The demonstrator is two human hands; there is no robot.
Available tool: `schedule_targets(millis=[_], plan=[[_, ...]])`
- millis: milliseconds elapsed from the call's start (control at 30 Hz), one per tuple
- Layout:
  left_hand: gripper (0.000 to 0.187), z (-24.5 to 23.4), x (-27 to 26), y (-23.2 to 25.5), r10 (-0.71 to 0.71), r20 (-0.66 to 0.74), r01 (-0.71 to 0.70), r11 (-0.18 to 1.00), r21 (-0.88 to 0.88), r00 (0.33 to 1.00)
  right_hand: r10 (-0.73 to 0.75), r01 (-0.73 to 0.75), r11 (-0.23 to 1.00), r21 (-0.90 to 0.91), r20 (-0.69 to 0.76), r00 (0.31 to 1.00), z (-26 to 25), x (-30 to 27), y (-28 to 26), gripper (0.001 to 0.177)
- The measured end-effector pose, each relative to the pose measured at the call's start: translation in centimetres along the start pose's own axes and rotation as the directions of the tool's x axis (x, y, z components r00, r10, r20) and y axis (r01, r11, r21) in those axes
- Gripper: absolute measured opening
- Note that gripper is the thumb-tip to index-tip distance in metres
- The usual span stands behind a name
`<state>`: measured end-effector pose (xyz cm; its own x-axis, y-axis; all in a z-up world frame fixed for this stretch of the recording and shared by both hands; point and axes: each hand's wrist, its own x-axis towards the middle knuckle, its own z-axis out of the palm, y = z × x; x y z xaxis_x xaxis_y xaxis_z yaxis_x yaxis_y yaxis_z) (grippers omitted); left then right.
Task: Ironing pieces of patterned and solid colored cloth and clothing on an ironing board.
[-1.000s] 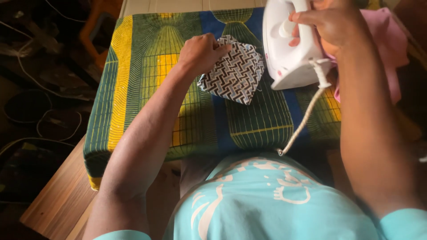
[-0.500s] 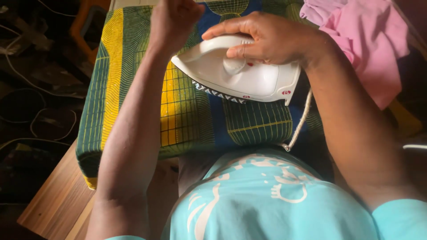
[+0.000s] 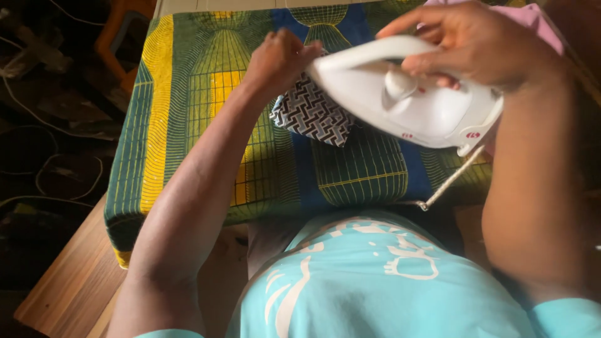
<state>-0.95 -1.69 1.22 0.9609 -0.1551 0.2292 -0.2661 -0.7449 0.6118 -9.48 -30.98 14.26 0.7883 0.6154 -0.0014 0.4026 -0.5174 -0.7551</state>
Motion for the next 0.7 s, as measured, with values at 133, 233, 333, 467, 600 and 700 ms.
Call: schedule_targets(millis=[133, 233, 333, 467, 600, 700], plan=[[0.065, 0.2, 0.5, -0.8, -0.017, -0.173, 0.026, 0.998, 0.05, 0.985, -0.086, 0.092, 0.987, 0.134, -0.053, 0.995, -0.3, -0.6, 0.7, 0.048], [0.062, 0.7, 0.3, -2.1, 0.056, -0.274, -0.038, 0.997, 0.073, 0.96, -0.101, 0.125, 0.972, 0.2, -0.123, 0.987, 0.1, -0.3, 1.3, 0.044], [0.068, -0.4, -0.3, -0.8, 0.014, -0.187, 0.015, 0.988, 0.152, 0.982, -0.101, 0.161, 0.954, 0.252, -0.236, 0.966, 0.3, 0.8, 2.6, 0.043], [0.068, -0.6, -0.4, 0.0, -0.124, -0.027, 0.127, 0.969, 0.213, 0.992, 0.0, 0.055, 0.97, 0.238, -0.224, 0.974, 1.2, 3.7, 3.9, 0.046], [0.072, -0.1, -0.3, -0.3, -0.038, -0.035, 0.046, 0.96, 0.275, 0.999, 0.052, -0.049, 0.999, 0.017, -0.258, 0.965, 2.6, 6.8, 3.4, 0.049], [0.076, -0.7, -1.0, 0.4, -0.048, -0.018, 0.051, 0.962, 0.269, 0.999, 0.058, -0.099, 0.989, -0.114, -0.319, 0.946, 2.0, 8.7, 4.4, 0.051]])
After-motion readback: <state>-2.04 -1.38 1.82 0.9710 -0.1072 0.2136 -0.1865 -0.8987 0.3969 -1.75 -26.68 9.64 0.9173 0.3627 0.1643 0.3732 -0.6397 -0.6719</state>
